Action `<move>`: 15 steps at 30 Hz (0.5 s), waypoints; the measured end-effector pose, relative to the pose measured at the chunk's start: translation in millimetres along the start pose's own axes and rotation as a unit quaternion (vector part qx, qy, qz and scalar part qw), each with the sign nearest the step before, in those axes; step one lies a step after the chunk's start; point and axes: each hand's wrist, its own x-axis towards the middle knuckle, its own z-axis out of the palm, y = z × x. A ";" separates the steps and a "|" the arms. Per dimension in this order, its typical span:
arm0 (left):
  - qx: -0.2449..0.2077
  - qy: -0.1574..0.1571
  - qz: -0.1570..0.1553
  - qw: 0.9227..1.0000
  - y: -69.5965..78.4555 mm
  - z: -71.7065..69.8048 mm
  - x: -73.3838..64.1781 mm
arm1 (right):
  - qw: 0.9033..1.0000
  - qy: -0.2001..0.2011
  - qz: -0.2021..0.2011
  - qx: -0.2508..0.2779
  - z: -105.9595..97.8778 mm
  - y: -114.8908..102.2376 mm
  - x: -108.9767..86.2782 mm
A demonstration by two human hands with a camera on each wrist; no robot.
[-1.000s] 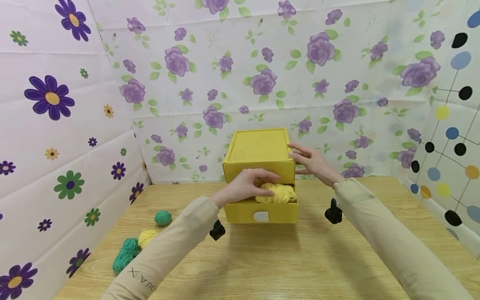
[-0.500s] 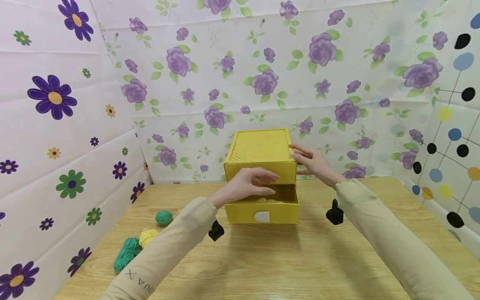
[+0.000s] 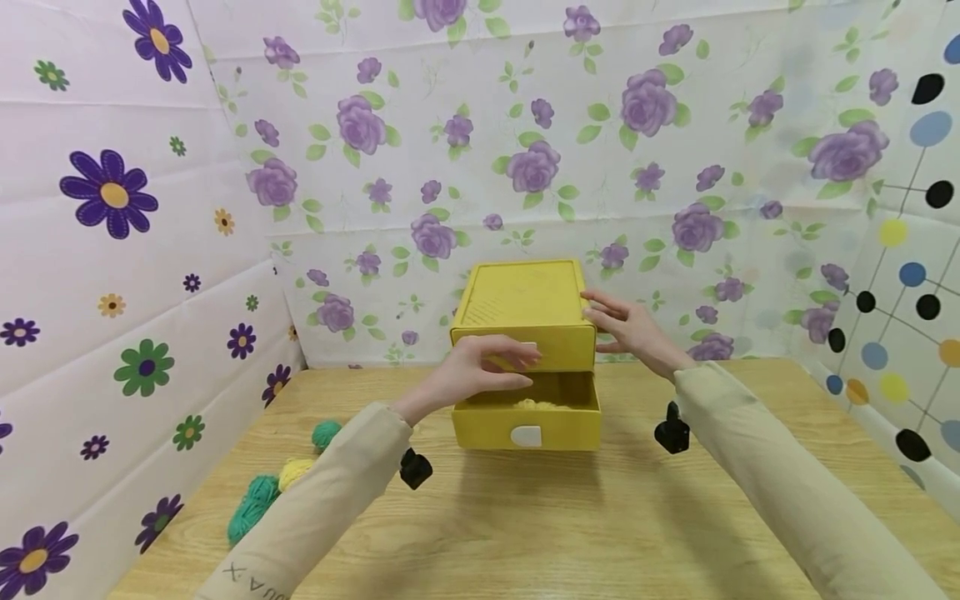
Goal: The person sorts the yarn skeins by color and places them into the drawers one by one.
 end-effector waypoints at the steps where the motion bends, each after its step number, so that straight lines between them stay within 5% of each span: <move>1: -0.006 0.003 0.003 1.000 -5.5 -1.0 -0.1 | 1.000 -0.001 -0.001 -0.001 0.4 0.0 0.0; 15: -0.028 0.014 -0.007 0.999 6.1 -24.5 -20.8 | 1.000 0.005 -0.007 0.002 0.3 1.4 -0.1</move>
